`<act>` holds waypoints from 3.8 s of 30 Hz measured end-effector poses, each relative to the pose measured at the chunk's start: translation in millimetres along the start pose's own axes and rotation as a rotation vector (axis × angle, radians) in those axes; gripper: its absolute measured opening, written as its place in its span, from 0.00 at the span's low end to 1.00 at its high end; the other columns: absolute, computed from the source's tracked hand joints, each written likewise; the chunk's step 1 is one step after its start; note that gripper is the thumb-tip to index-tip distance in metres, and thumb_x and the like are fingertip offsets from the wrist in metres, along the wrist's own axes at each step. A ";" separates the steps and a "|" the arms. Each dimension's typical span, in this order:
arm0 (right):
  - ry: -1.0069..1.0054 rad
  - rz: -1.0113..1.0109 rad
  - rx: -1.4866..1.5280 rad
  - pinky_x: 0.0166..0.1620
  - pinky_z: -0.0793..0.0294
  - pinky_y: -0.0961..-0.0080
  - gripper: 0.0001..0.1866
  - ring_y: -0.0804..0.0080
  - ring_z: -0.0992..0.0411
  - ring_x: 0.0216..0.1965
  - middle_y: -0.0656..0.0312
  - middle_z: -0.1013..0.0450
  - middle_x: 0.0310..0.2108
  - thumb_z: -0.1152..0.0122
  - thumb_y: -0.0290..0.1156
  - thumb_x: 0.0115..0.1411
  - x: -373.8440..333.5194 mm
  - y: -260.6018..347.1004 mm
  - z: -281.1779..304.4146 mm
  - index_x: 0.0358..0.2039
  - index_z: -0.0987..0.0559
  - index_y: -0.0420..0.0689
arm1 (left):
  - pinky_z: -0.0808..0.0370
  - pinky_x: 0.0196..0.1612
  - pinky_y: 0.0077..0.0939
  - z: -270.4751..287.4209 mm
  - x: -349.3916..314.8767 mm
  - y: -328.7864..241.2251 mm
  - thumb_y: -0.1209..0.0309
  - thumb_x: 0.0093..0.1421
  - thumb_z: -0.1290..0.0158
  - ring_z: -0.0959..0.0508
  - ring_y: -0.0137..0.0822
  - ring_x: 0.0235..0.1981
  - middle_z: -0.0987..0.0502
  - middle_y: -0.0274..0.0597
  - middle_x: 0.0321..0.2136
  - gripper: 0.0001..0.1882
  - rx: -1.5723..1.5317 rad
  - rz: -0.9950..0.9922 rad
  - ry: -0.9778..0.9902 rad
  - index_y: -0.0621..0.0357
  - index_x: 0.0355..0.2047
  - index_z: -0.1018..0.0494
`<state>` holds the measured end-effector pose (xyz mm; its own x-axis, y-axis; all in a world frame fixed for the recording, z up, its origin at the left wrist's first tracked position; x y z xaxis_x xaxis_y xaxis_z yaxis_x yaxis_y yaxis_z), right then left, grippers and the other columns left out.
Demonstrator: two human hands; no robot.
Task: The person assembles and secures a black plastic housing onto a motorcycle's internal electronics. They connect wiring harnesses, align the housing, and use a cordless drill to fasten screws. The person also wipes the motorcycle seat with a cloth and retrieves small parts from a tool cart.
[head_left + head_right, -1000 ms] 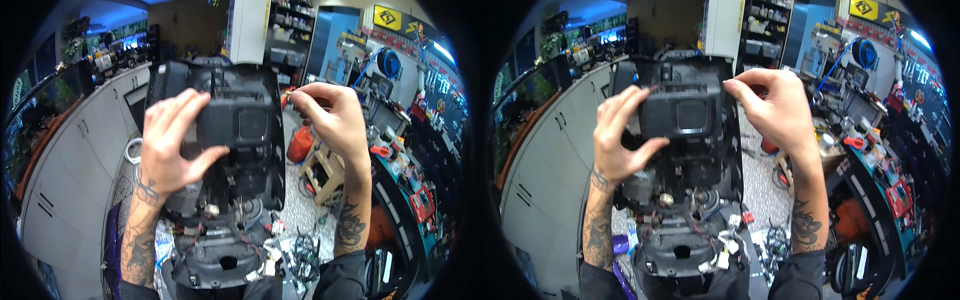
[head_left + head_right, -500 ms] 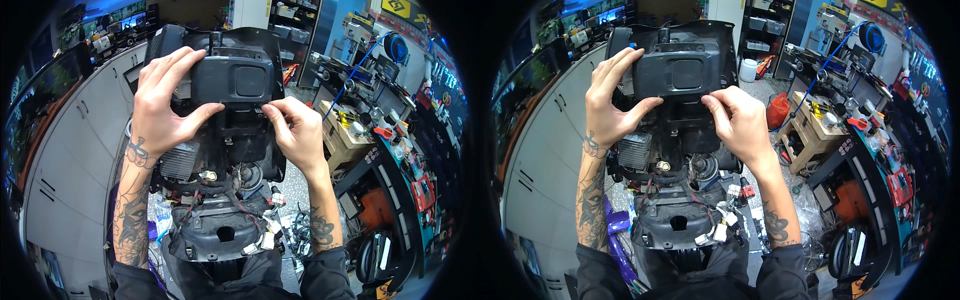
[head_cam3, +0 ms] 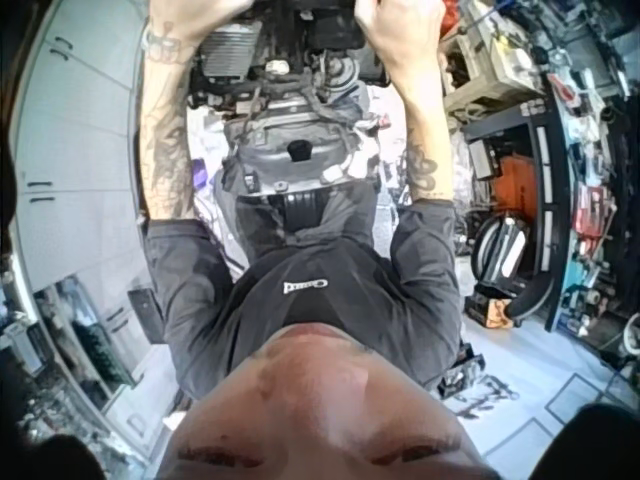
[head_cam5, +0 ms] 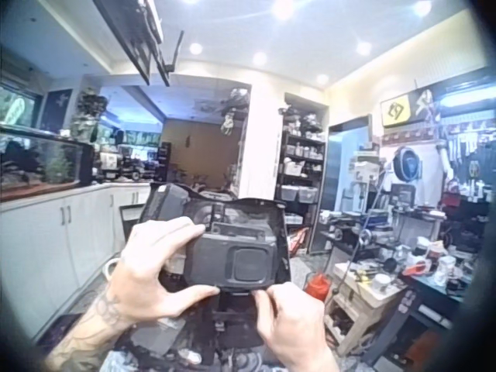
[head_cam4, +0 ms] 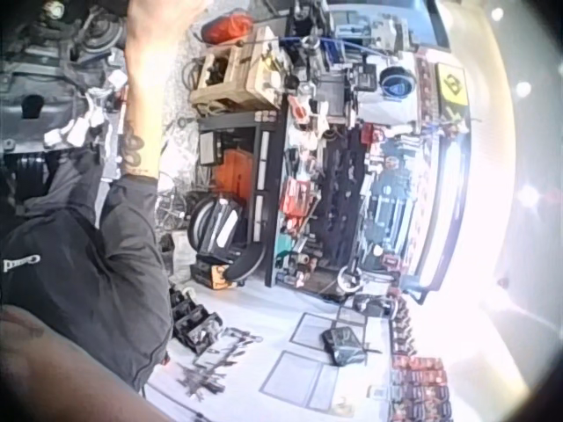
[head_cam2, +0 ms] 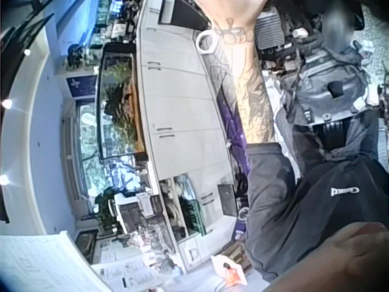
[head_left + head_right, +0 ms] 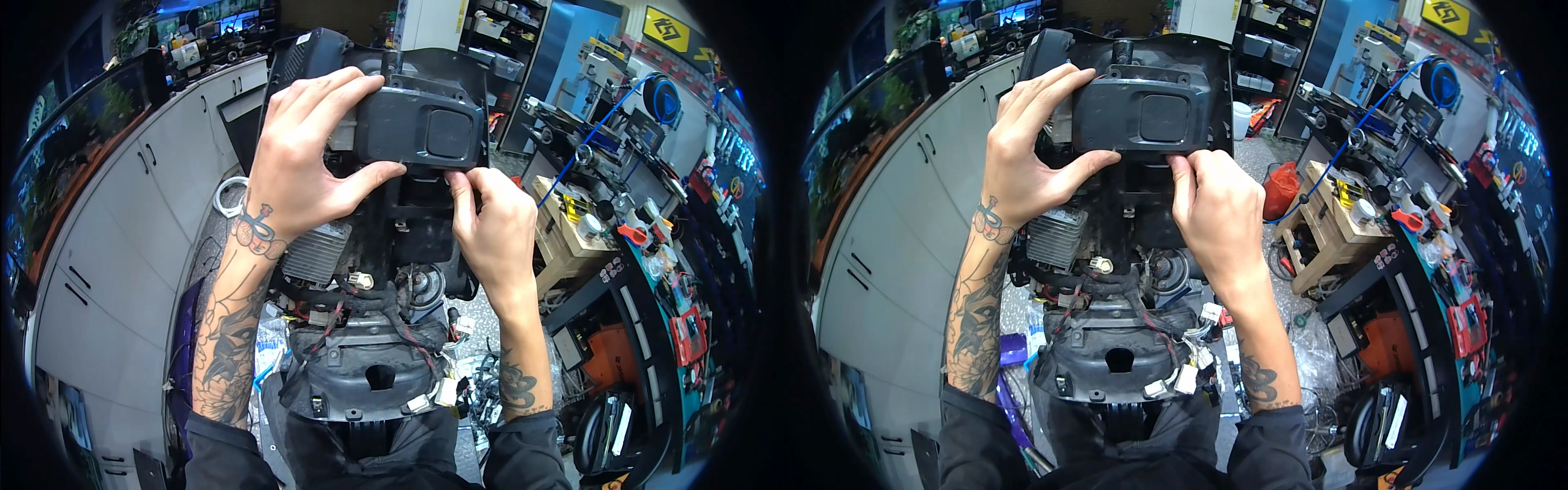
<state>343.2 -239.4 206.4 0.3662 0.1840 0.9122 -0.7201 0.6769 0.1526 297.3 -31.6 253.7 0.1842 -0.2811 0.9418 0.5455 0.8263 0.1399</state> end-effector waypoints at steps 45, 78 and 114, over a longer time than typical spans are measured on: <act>-0.138 -0.044 0.021 0.30 0.23 0.64 0.06 0.55 0.22 0.26 0.56 0.23 0.27 0.27 0.27 0.59 -7.7 -5.5 -6.6 0.30 0.17 0.42 | 0.27 0.65 0.41 -2.0 -2.1 0.8 0.60 0.45 0.18 0.19 0.48 0.60 0.17 0.50 0.59 0.43 0.005 -0.011 -0.027 0.57 0.62 0.19; -0.188 0.007 -0.032 0.31 0.22 0.68 0.06 0.61 0.21 0.26 0.56 0.22 0.27 0.27 0.23 0.59 -15.0 1.6 -6.7 0.35 0.17 0.38 | 0.27 0.65 0.42 -1.8 -2.8 1.2 0.59 0.45 0.19 0.20 0.48 0.60 0.18 0.46 0.60 0.44 -0.003 -0.026 -0.029 0.55 0.63 0.21; -0.112 -0.186 0.123 0.29 0.26 0.85 0.06 0.85 0.26 0.27 0.64 0.18 0.32 0.32 0.22 0.72 -22.6 -8.3 -8.6 0.45 0.12 0.33 | 0.26 0.65 0.34 -4.5 -22.3 4.2 0.53 0.46 0.23 0.17 0.37 0.55 0.14 0.37 0.47 0.30 -0.094 -0.081 -0.393 0.58 0.45 0.16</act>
<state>345.9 -243.0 181.3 0.4365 -0.0200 0.8995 -0.7155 0.5984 0.3605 299.2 -24.1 231.9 -0.1783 -0.1208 0.9765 0.6208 0.7561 0.2069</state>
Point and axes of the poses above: each hand's wrist, its own x-axis towards the middle knuckle, its own z-axis out of the back of the hand, y = z × x, the point moved 8 cm from there along x, towards the middle knuckle
